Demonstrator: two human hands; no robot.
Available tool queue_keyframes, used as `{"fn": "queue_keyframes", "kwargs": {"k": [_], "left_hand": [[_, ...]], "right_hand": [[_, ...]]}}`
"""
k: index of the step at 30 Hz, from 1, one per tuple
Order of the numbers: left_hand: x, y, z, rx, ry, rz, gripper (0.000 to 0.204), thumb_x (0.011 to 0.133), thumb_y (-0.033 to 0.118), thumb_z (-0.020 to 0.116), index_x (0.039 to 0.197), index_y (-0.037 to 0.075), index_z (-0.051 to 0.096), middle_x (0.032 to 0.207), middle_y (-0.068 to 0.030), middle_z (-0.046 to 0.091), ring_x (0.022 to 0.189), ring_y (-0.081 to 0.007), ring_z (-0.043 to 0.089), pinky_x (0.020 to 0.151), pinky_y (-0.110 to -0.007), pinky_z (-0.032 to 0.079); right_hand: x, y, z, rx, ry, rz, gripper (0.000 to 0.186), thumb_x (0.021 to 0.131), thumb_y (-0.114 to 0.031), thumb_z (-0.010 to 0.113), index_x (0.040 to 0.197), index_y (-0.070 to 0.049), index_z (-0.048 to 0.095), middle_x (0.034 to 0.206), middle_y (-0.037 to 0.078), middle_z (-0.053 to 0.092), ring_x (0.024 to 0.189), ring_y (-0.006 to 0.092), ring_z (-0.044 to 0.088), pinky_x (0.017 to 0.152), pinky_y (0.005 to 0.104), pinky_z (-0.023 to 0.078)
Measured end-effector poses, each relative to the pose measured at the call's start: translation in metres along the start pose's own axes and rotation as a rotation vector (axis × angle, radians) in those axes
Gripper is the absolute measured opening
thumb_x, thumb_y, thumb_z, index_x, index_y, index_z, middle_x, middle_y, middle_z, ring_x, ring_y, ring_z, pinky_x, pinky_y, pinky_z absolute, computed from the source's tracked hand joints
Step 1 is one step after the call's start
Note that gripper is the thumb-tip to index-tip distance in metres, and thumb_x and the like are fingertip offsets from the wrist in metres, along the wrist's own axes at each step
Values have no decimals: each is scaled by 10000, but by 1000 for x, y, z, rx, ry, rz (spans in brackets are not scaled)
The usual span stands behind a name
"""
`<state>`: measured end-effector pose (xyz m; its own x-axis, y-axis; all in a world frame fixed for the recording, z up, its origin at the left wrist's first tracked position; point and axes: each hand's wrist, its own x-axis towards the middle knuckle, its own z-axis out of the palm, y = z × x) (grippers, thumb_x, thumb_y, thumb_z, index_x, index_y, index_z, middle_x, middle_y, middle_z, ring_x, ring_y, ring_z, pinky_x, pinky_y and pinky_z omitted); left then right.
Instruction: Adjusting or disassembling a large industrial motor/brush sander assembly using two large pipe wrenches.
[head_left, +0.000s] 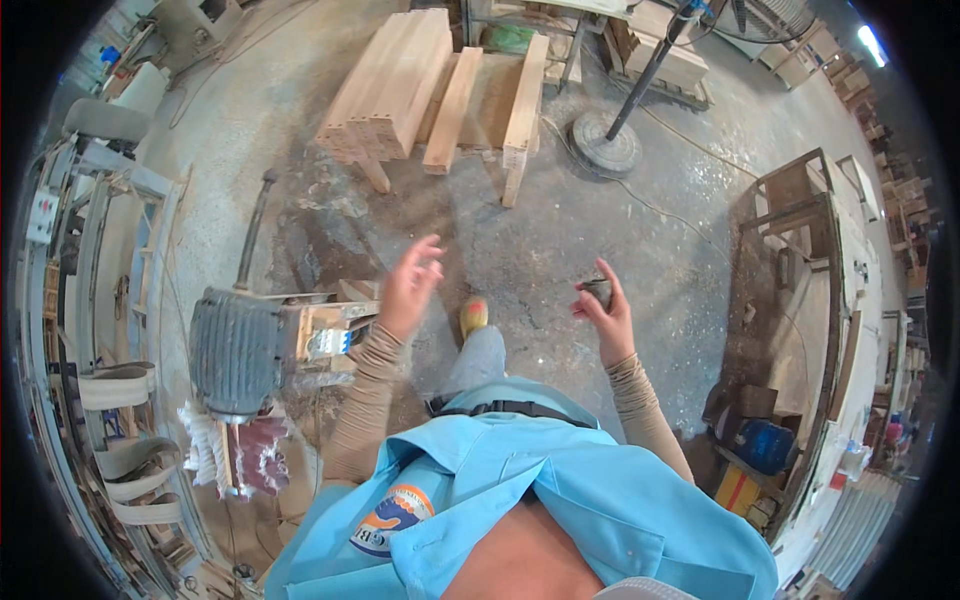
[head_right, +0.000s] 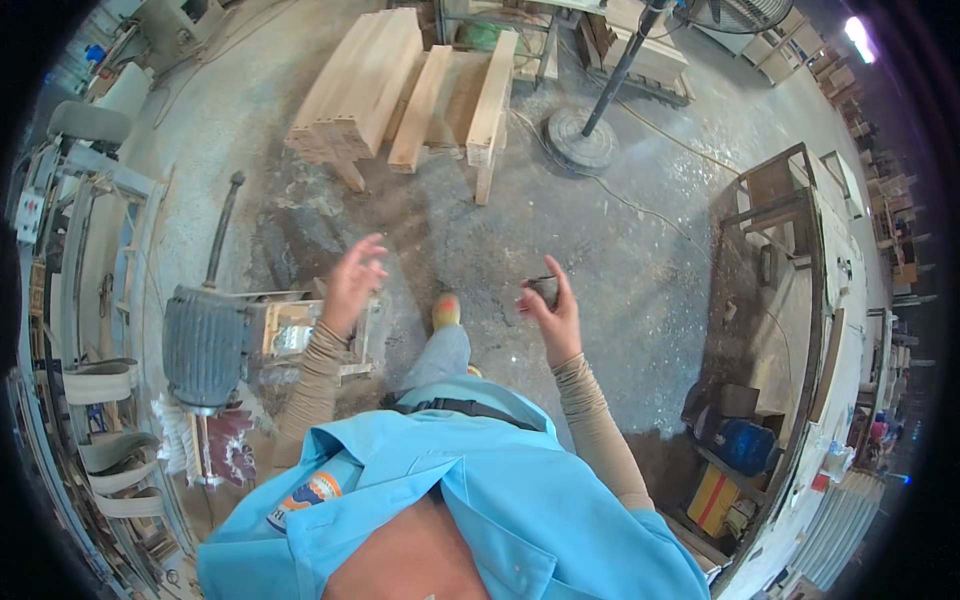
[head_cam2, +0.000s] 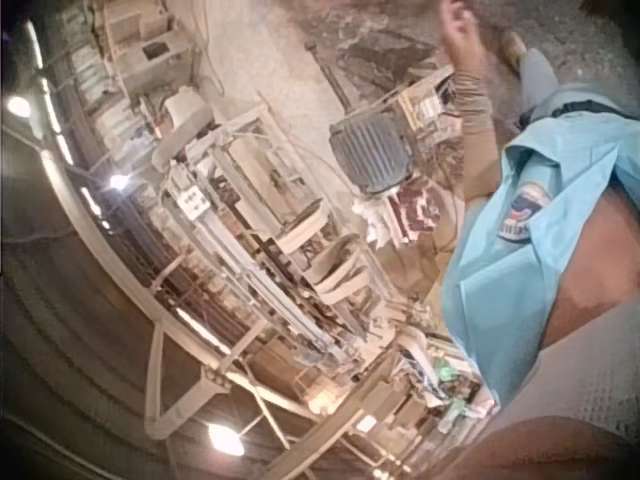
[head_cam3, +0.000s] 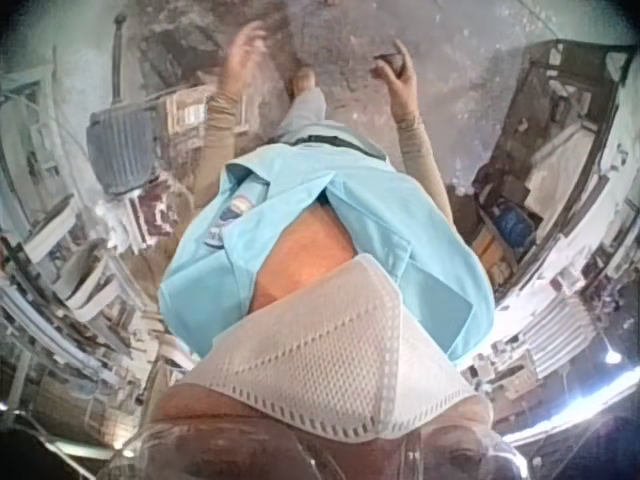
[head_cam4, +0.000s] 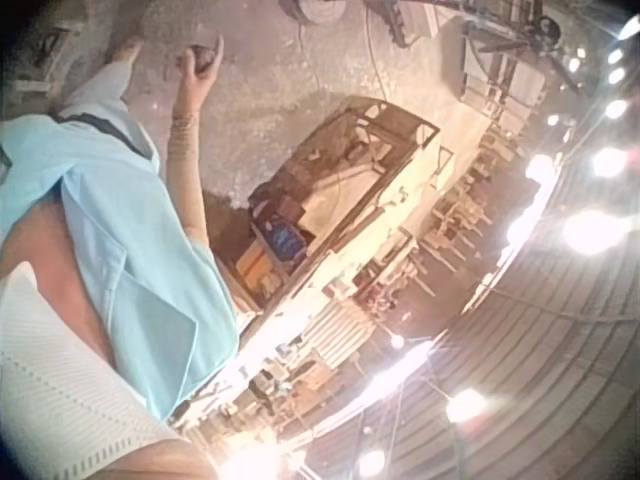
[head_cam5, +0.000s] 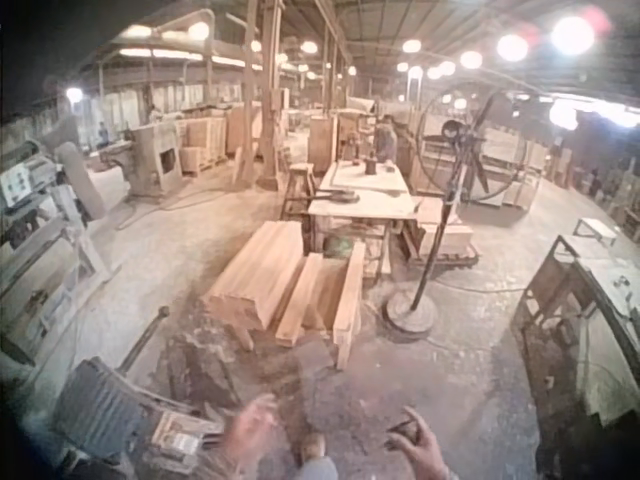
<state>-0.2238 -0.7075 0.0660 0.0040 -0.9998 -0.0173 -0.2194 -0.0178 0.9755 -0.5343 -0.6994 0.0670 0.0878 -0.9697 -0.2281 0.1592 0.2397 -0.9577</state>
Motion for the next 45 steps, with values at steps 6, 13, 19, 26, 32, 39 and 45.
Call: {"fn": "queue_keyframes", "kwargs": {"k": [6,13,19,26,32,39,45], "left_hand": [[158,-29,-32,55,160,-5,319,885,174,492,1185,66,491,982,-60,607,740,-103,582,650,-240,468],[376,-13,-23,134,171,4,282,891,172,491,1138,38,523,928,-56,616,772,-96,580,690,-241,476],[542,16,24,191,170,198,261,869,113,503,1113,28,536,912,-79,621,805,-130,601,714,-249,488],[679,4,107,248,243,146,261,866,129,502,1110,45,542,919,-100,621,794,-157,614,676,-267,492],[775,15,154,293,348,81,244,860,128,507,1090,58,553,929,-105,626,805,-178,616,691,-272,494],[875,20,154,360,391,37,237,849,122,518,1077,70,562,895,-103,631,762,-174,624,673,-273,496],[998,1,110,452,417,43,222,836,121,527,1045,69,579,861,-111,626,699,-183,619,634,-281,487]], "right_hand": [[112,-12,-84,24,336,157,520,822,-92,579,1295,-133,368,944,41,578,737,107,570,650,232,487],[252,-70,-151,208,565,188,485,826,-98,566,1271,-126,375,919,41,579,722,127,564,641,249,474],[373,-105,-187,106,511,231,493,845,-115,556,1292,-94,348,922,41,581,709,121,564,630,242,473],[544,-124,-260,-4,332,362,513,829,-138,587,1285,-80,361,912,45,572,707,116,569,608,233,470],[694,-167,-306,-145,114,373,513,817,-122,593,1276,-65,372,864,36,552,680,102,551,586,228,463],[866,-209,-293,-628,-181,-34,558,753,-71,641,1258,-76,404,941,65,576,788,141,561,696,255,462],[1002,-234,-252,-982,-190,-375,597,633,-35,680,1187,-110,471,1013,90,579,884,257,534,826,332,419]]}}
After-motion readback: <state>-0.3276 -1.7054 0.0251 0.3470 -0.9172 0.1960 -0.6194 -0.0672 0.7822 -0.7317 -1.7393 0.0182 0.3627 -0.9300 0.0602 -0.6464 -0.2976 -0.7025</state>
